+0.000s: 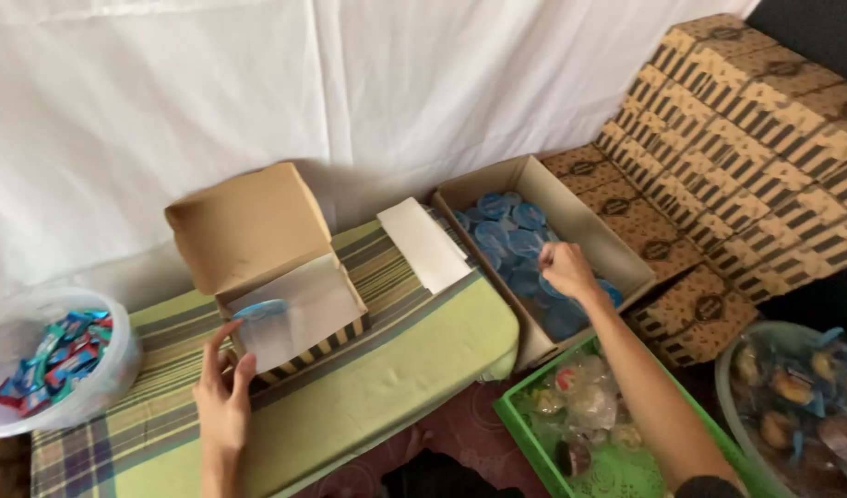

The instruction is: Packing various food items including water cups and snacks into a cardboard box

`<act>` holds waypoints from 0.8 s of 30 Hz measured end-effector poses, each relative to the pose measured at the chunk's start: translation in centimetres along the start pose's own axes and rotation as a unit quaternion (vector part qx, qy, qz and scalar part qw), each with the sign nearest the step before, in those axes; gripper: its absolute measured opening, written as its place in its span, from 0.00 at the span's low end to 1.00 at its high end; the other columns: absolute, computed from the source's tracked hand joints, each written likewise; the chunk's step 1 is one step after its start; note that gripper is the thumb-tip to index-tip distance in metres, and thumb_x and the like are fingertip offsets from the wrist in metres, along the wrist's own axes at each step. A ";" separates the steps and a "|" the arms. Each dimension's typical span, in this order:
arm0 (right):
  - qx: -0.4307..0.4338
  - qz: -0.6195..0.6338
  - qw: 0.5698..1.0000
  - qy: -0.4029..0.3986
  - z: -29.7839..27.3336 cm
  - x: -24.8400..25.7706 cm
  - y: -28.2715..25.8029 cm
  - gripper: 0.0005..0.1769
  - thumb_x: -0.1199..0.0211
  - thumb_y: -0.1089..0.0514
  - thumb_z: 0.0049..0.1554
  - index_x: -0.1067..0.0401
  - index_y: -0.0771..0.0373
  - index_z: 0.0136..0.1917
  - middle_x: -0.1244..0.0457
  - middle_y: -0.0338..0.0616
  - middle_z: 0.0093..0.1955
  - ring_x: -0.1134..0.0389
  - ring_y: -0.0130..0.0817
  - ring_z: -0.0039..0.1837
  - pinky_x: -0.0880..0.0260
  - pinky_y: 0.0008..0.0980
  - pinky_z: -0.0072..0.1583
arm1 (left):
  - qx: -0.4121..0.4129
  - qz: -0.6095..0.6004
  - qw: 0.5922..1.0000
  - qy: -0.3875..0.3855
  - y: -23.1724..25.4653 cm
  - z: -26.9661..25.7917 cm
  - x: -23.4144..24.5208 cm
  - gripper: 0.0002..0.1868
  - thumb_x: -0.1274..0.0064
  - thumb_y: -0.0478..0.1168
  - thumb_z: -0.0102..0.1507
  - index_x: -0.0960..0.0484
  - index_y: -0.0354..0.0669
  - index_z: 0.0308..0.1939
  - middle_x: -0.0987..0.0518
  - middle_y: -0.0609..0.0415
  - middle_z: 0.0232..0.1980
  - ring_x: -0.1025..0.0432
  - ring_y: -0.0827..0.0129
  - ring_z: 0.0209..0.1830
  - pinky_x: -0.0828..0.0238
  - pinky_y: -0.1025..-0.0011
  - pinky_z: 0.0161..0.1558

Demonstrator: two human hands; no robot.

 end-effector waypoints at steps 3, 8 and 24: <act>-0.118 -0.144 0.975 -0.121 -0.6 0.5 2.2 0.06 0.35 0.63 0.48 0.22 0.68 0.40 0.30 0.53 0.43 0.29 0.52 0.45 0.27 0.46 0.49 | 0.007 -0.001 1.000 -0.001 0.8 -0.2 -0.2 0.26 0.54 0.41 0.66 0.30 0.47 0.70 0.36 0.52 0.25 0.45 0.67 0.24 0.49 0.71 0.31; -0.103 -0.217 0.963 -0.125 -0.7 -3.0 5.6 0.14 0.28 0.58 0.48 0.26 0.68 0.45 0.31 0.53 0.46 0.29 0.51 0.47 0.28 0.46 0.49 | 0.003 0.003 1.000 0.005 1.2 -0.2 -0.3 0.26 0.55 0.40 0.66 0.29 0.48 0.69 0.37 0.53 0.24 0.46 0.67 0.24 0.49 0.72 0.31; -0.056 0.086 0.989 0.105 -1.1 -0.2 2.3 0.05 0.40 0.67 0.51 0.25 0.70 0.42 0.33 0.48 0.37 0.35 0.40 0.39 0.34 0.35 0.46 | -0.010 -0.006 1.000 0.012 0.9 -0.3 0.0 0.26 0.53 0.39 0.65 0.28 0.49 0.68 0.38 0.56 0.23 0.46 0.70 0.23 0.50 0.73 0.29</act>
Point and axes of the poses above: each hand's wrist, its own z-axis towards the middle knuckle, its own x-axis out of the back of the hand, y = z × x, the point moved 3 cm from there along z, towards the middle knuckle
